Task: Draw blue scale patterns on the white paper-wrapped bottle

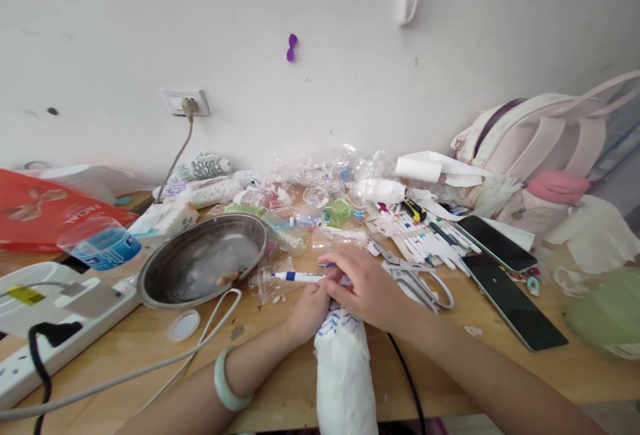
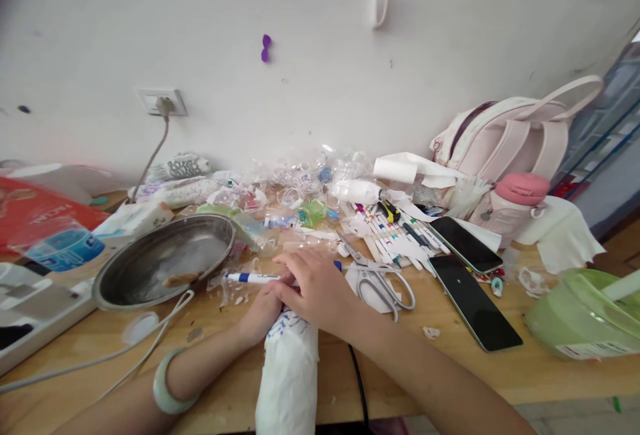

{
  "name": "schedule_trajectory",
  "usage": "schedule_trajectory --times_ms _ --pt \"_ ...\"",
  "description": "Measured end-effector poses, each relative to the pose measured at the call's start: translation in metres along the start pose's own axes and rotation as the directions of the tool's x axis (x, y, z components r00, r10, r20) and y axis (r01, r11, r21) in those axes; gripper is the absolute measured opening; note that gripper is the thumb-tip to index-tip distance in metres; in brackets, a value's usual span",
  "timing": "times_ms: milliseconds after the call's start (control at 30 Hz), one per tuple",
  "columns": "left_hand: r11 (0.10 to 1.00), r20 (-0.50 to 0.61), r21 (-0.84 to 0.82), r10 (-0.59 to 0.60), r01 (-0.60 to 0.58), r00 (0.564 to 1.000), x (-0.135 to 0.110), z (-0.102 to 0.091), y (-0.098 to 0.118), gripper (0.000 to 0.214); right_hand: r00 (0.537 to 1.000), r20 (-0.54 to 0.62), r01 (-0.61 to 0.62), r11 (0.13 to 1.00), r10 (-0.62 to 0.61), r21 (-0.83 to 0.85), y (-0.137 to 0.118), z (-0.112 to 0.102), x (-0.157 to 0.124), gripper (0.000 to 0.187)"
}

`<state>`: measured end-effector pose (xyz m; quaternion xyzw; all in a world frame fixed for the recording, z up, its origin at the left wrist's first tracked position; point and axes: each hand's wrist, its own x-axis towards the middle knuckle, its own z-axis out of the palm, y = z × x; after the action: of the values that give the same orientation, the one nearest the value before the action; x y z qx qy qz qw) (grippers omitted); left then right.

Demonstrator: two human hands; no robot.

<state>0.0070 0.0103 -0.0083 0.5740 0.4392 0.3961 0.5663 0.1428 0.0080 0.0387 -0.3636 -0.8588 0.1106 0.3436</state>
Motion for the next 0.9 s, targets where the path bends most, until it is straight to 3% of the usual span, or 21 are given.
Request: schedule_trajectory --times_ms 167,333,567,900 --pt "1.000 0.000 0.005 0.009 -0.009 1.000 -0.001 0.002 -0.004 0.043 0.963 -0.159 -0.165 0.946 0.215 0.279 0.015 0.008 0.000 0.024" --pt "0.997 0.028 -0.055 0.060 -0.058 0.998 -0.001 0.003 -0.002 0.046 0.904 -0.116 -0.253 0.731 0.412 0.634 0.020 0.020 -0.004 0.039" --pt "0.994 0.080 -0.046 0.107 -0.103 0.991 -0.003 0.007 0.003 0.047 0.786 -0.225 -0.272 0.649 0.576 0.711 0.014 0.020 -0.002 0.046" --pt "0.995 0.084 -0.025 0.098 -0.096 0.992 -0.003 0.008 -0.007 0.046 0.688 -0.288 -0.312 0.630 0.666 0.711 0.011 0.027 -0.005 0.048"
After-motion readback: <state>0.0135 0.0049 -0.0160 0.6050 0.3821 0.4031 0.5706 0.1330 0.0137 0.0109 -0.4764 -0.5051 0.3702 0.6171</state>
